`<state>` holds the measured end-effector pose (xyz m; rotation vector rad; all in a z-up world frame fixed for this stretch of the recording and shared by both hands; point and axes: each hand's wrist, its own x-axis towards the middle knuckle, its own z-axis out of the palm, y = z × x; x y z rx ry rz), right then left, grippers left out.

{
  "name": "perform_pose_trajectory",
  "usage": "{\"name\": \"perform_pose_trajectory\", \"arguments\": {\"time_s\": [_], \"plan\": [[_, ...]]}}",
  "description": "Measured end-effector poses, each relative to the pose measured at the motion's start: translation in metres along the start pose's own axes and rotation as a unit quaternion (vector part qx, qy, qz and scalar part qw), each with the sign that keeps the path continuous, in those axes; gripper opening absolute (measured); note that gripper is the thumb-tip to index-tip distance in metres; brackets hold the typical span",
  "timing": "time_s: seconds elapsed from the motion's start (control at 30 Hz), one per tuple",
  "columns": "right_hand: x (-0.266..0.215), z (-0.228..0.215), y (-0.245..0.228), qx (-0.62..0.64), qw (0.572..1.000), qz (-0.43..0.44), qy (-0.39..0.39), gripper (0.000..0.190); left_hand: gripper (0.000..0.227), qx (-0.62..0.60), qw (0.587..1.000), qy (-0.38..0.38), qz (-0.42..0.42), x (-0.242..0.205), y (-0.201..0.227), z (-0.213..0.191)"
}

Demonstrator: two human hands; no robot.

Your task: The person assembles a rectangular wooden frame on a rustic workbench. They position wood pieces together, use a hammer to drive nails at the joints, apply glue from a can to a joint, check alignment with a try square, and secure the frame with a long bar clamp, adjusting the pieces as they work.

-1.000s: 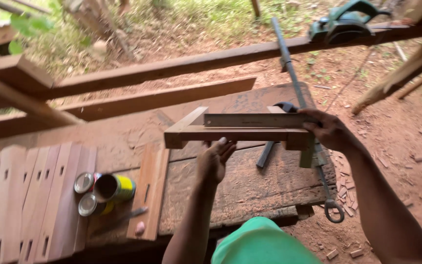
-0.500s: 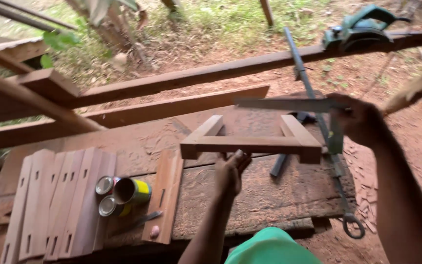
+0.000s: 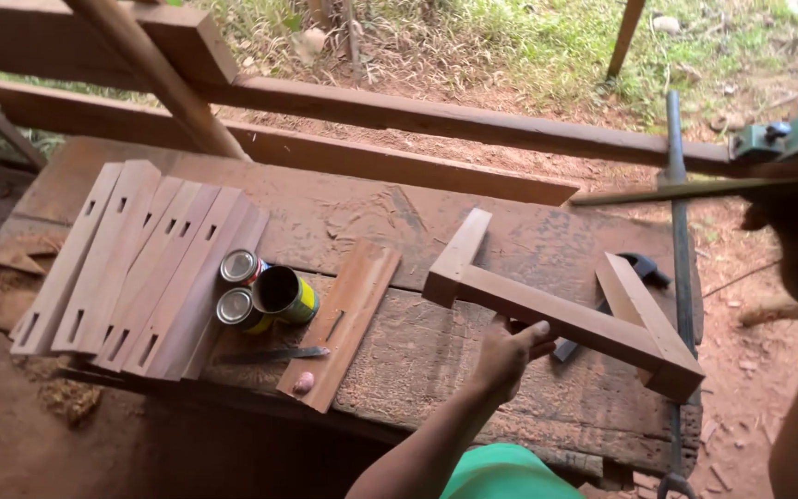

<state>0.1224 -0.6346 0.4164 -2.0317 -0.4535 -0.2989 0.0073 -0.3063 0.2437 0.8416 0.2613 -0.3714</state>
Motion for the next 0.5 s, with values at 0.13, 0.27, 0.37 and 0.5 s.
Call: {"name": "perform_pose_trajectory", "arguments": {"time_s": [0.13, 0.27, 0.37, 0.5], "plan": [[0.062, 0.122, -0.075, -0.326, 0.915, -0.235, -0.044, 0.009, 0.037, 0.007, 1.0, -0.028, 0.008, 0.009, 0.002, 0.008], [0.105, 0.222, -0.073, -0.263, 0.953, -0.034, -0.147, 0.023, 0.043, 0.037, 0.998, -0.036, 0.029, 0.01, 0.009, 0.016], [0.126, 0.283, -0.036, -0.228, 0.93, -0.041, -0.285, 0.019, 0.039, 0.047, 0.995, -0.07, 0.05, 0.011, 0.011, 0.016], [0.123, 0.333, -0.021, -0.259, 0.834, 0.158, -0.461, 0.03, 0.042, 0.011, 0.995, -0.092, 0.024, 0.008, 0.023, 0.017]]}}
